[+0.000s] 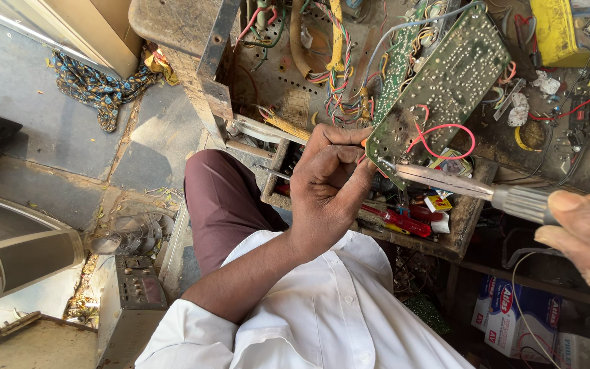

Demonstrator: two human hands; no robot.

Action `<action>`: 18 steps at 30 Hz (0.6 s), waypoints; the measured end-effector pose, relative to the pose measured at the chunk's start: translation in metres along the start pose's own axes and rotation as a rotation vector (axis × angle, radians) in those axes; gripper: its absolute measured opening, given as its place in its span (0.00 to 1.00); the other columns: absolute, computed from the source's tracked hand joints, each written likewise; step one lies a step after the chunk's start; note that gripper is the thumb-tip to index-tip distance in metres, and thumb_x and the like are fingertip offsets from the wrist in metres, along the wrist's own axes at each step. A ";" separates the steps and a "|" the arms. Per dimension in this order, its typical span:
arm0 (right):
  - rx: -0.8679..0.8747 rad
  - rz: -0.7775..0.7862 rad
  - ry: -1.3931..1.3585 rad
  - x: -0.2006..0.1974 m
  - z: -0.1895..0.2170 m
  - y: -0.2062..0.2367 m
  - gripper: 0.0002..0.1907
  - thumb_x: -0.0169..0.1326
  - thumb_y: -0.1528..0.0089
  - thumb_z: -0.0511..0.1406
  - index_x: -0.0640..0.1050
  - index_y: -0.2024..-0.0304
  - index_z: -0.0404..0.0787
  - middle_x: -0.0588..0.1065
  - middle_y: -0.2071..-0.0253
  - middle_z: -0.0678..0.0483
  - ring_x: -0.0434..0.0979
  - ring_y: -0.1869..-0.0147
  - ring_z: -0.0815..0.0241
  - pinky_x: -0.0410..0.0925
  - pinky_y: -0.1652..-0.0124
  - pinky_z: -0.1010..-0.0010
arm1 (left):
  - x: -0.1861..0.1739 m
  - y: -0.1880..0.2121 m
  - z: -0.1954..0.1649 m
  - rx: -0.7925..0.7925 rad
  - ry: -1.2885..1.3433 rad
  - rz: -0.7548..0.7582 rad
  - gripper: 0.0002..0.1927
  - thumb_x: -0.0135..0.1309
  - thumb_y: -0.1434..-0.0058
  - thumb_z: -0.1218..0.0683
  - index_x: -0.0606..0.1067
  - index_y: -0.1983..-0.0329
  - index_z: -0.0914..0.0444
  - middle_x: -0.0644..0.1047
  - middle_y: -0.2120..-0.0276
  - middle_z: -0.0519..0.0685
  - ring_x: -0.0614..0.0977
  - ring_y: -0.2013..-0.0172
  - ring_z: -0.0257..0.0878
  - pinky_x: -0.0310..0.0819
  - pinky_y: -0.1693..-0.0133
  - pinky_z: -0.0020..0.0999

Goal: The person holds a circuit board and uses a soldering iron to reflow solder joints on the board. They then use pliers to trim or adjust components and wires, and place the board into a metal chassis while continuing to solder connections inside the chassis.

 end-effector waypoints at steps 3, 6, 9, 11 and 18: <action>0.273 -0.077 -0.216 0.005 0.014 -0.009 0.14 0.49 0.29 0.32 0.76 0.42 0.34 0.71 0.47 0.45 0.78 0.47 0.59 0.74 0.45 0.71 | -0.001 -0.001 -0.001 0.024 -0.053 -0.009 0.01 0.55 0.28 0.68 0.76 0.56 0.73 0.73 0.47 0.50 0.77 0.50 0.30 0.73 0.47 0.23; 0.645 -0.087 -0.351 0.011 0.007 -0.012 0.10 0.51 0.28 0.33 0.76 0.48 0.32 0.76 0.56 0.43 0.82 0.52 0.57 0.73 0.49 0.67 | -0.001 -0.001 0.000 0.017 -0.062 -0.026 0.01 0.55 0.28 0.68 0.76 0.56 0.73 0.73 0.47 0.51 0.76 0.52 0.29 0.72 0.49 0.22; 0.435 -0.026 0.001 0.005 0.033 -0.020 0.10 0.56 0.31 0.30 0.78 0.48 0.33 0.77 0.60 0.43 0.80 0.60 0.55 0.75 0.56 0.66 | 0.000 -0.001 0.001 0.014 -0.041 -0.021 0.02 0.55 0.28 0.67 0.76 0.56 0.73 0.73 0.47 0.50 0.77 0.50 0.29 0.73 0.47 0.22; 0.313 -0.025 0.002 0.001 0.048 -0.020 0.15 0.56 0.35 0.29 0.78 0.45 0.35 0.77 0.57 0.44 0.80 0.56 0.57 0.75 0.53 0.69 | 0.000 -0.001 0.000 0.026 -0.055 -0.018 0.01 0.55 0.28 0.67 0.77 0.55 0.73 0.73 0.47 0.51 0.77 0.50 0.30 0.73 0.46 0.22; 0.018 0.043 0.015 -0.002 0.062 -0.035 0.24 0.55 0.39 0.28 0.74 0.39 0.36 0.75 0.53 0.46 0.79 0.53 0.58 0.76 0.49 0.71 | 0.001 -0.001 -0.006 0.078 -0.100 0.002 0.01 0.55 0.28 0.68 0.76 0.56 0.73 0.74 0.46 0.52 0.76 0.50 0.30 0.71 0.46 0.22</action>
Point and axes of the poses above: each hand's wrist, its own y-axis away from the middle knuckle, its own x-axis out of the palm, z = x × y, the point moved 7 cm from there along -y, towards the middle knuckle
